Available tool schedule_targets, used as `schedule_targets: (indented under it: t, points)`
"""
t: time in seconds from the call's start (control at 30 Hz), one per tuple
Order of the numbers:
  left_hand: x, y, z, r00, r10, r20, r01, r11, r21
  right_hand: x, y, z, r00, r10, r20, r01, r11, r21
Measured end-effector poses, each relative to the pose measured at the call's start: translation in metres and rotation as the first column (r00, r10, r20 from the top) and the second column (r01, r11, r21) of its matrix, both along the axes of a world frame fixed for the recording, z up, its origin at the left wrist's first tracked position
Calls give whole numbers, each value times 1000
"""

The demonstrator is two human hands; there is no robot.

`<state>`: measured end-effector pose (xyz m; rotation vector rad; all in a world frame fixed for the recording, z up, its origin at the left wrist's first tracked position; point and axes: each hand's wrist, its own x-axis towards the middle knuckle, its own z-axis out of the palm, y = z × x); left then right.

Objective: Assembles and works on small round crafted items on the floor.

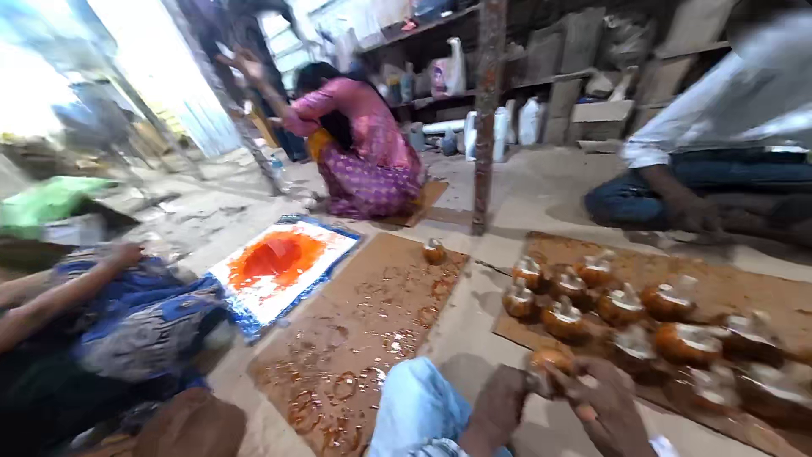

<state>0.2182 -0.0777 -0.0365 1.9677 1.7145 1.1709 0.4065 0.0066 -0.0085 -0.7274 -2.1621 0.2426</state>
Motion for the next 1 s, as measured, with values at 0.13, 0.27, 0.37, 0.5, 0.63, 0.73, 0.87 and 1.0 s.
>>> schedule_targets:
  t: [0.13,0.27,0.37,0.5,0.63,0.73,0.87,1.0]
  points:
    - [6,3,10,994,82,-78,-93,983,-155,13,16,0,971,-186,-149,141,953,-268]
    - [10,7,-5,988,78,-136,-79,997,2,17,18,-9,983,-181,25,172,875,-453]
    - [9,8,-9,984,90,-154,-86,996,33,10,14,-5,984,-113,139,154,929,-335]
    - [7,7,-9,980,112,-162,-101,992,77,6,13,-7,966,-76,246,79,997,-2]
    - [4,7,-10,981,55,-188,-53,998,15,2,4,-5,918,-103,382,35,983,181]
    - [4,7,-11,979,81,-186,-75,996,40,-1,-1,-3,897,-160,411,55,965,256]
    - [3,3,-8,981,159,-108,-151,985,79,1,-2,1,901,-201,384,100,958,268]
    - [1,5,-13,980,189,-66,-168,955,244,0,0,5,904,-241,354,206,969,136]
